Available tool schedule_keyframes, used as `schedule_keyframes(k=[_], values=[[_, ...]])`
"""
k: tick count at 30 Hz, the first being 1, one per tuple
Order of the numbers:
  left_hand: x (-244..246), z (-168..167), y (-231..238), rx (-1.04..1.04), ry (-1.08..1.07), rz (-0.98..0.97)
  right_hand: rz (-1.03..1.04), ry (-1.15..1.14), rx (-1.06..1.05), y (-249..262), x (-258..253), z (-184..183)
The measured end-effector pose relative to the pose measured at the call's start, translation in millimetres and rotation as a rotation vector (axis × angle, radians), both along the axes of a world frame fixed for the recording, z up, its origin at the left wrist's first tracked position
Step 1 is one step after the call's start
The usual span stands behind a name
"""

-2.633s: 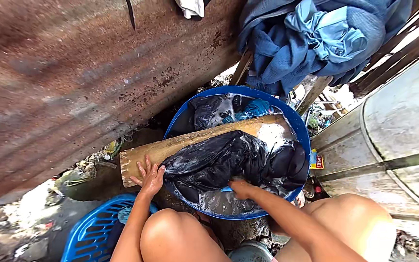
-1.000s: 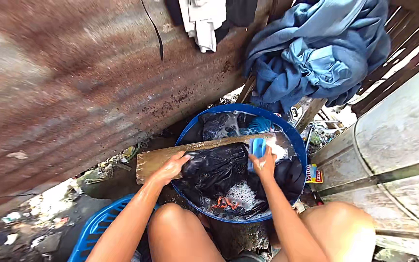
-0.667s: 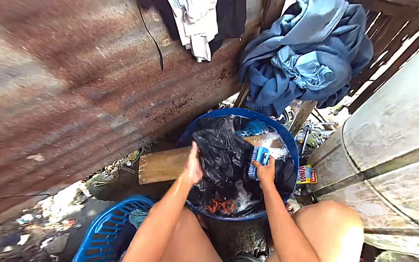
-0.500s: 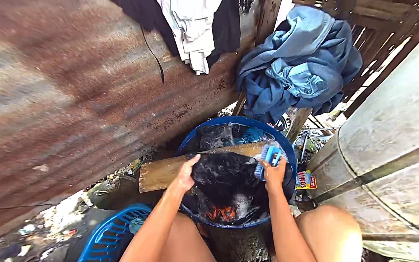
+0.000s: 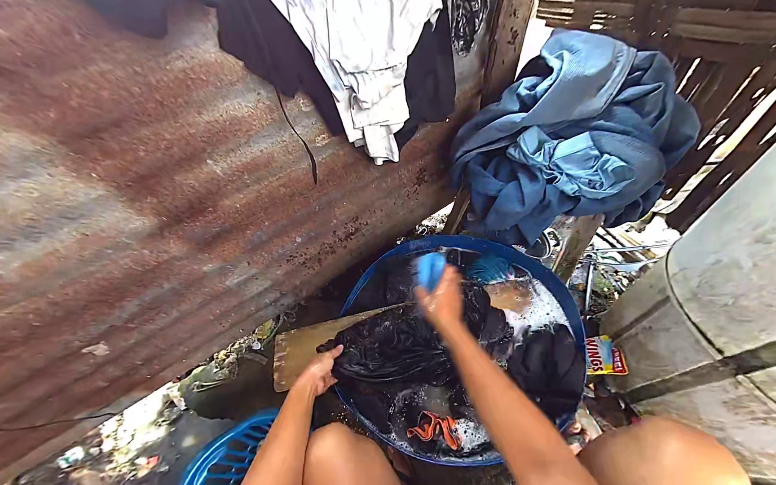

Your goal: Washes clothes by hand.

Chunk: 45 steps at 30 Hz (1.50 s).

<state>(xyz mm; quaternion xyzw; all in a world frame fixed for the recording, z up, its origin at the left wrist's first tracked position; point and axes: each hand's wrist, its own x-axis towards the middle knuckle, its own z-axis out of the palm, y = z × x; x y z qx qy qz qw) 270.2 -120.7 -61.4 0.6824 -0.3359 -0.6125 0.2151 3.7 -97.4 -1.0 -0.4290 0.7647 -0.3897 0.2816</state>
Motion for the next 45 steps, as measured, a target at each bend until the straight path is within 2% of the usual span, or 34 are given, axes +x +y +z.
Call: schedule_keyframes(k=[3, 5, 7, 10, 12, 13, 15, 17, 19, 20, 21, 24, 27, 29, 31, 34, 37, 39, 41, 42, 43, 45], values=[[4.5, -5.5, -6.5, -0.025, -0.13, -0.028, 0.516, 0.124, 0.037, 5.6, 117.8, -24.5], [15.7, -8.1, -8.8, -0.007, -0.161, -0.032, 0.683, 0.242, 0.12, 10.5, 130.7, -40.8], [29.2, -14.2, -10.3, 0.003, -0.135, -0.004, 0.588, 0.348, 0.25, 2.5, 80.8, -48.7], [28.4, -20.2, -3.9, -0.014, -0.069, 0.073, 0.224, 0.448, 0.333, -13.2, -40.2, -63.1], [26.9, -20.1, -5.3, -0.019, -0.048, 0.081, 0.03, 0.406, 0.401, -25.5, -83.7, -67.6], [26.9, -20.8, -6.3, -0.019, -0.041, 0.08, -0.012, 0.383, 0.408, -31.2, -76.5, -65.3], [26.9, -23.0, -7.5, -0.024, -0.047, 0.079, 0.052, 0.334, 0.332, -26.1, -8.7, -55.2], [24.8, -22.9, -6.1, -0.041, -0.051, 0.101, 0.318, 0.31, 0.217, -14.1, 84.0, -54.8], [24.6, -23.3, -0.9, -0.055, -0.051, 0.123, 0.618, 0.271, 0.246, 1.4, 136.1, -50.8], [25.2, -22.8, 0.7, -0.059, -0.05, 0.131, 0.658, 0.292, 0.283, 2.5, 132.4, -48.2], [25.9, -22.5, 1.4, -0.061, -0.049, 0.14, 0.615, 0.316, 0.317, -0.8, 111.4, -48.2], [25.4, -24.3, 0.6, -0.051, -0.05, 0.151, 0.288, 0.418, 0.377, -14.9, 1.1, -58.5], [22.2, -22.9, -3.1, -0.042, -0.066, 0.152, 0.12, 0.32, 0.472, -16.4, -93.1, -45.3], [16.3, -16.9, -2.9, -0.025, -0.069, 0.127, 0.095, 0.263, 0.362, -6.6, -121.0, -29.8], [-1.4, 6.7, -0.2, -0.081, -0.026, 0.035, 0.043, 0.258, 0.264, 10.9, -134.9, -6.6], [-52.1, 71.0, 19.3, -0.308, 0.168, -0.067, -0.012, 0.343, 0.256, 41.6, -137.5, 13.9], [-104.0, 134.4, 39.6, -0.51, 0.524, 0.02, 0.236, 0.209, 0.192, 62.2, -104.5, 5.5], [-122.9, 161.6, 49.5, -0.605, 0.76, 0.025, 0.444, 0.085, 0.304, 72.6, -73.8, -0.2], [-129.7, 171.2, 53.1, -0.704, 0.9, 0.034, 0.496, 0.108, 0.41, 80.7, -64.7, 0.3], [-128.9, 168.5, 49.6, -0.746, 0.959, 0.056, 0.474, 0.118, 0.364, 84.2, -70.3, 0.3], [-126.3, 161.4, 43.5, -0.772, 1.014, 0.095, 0.404, 0.078, 0.232, 87.0, -78.6, -1.9], [-123.0, 139.5, 30.7, -0.735, 1.009, 0.217, 0.15, -0.252, -0.151, 86.4, -89.4, -0.5]])
